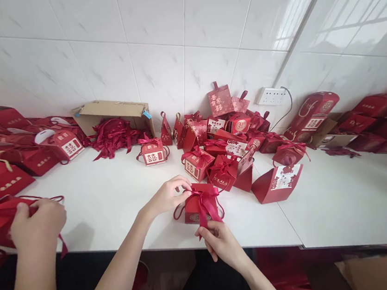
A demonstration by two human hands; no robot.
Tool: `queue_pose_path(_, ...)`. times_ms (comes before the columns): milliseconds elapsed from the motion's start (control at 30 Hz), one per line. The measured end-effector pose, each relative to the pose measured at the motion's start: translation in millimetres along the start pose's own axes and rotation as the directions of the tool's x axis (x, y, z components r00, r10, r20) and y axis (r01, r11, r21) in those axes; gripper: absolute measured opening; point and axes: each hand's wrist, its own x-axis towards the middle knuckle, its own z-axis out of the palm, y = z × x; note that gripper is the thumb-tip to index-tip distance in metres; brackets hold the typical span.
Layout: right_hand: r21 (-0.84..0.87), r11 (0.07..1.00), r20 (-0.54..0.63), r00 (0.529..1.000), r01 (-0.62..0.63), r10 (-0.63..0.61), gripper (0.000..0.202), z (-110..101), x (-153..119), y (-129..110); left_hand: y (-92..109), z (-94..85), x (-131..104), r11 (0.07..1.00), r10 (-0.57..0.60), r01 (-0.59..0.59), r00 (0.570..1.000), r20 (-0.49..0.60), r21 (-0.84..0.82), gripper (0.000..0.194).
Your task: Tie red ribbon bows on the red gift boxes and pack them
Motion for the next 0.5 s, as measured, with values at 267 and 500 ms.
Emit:
queue_pose_path(267,0.002,1.0,0.008,1.0,-0.017,0.017,0.053,3,2,2,5,1.9,1,0.994,-0.065,0.065,0.998,0.005,-0.084,0.016)
queue_pose_path(500,-0.028,0.999,0.034,0.999,-0.037,0.038,0.069,7,11,12,6,10.5,3,0.969,-0.11,0.111,0.994,0.016,-0.219,0.016)
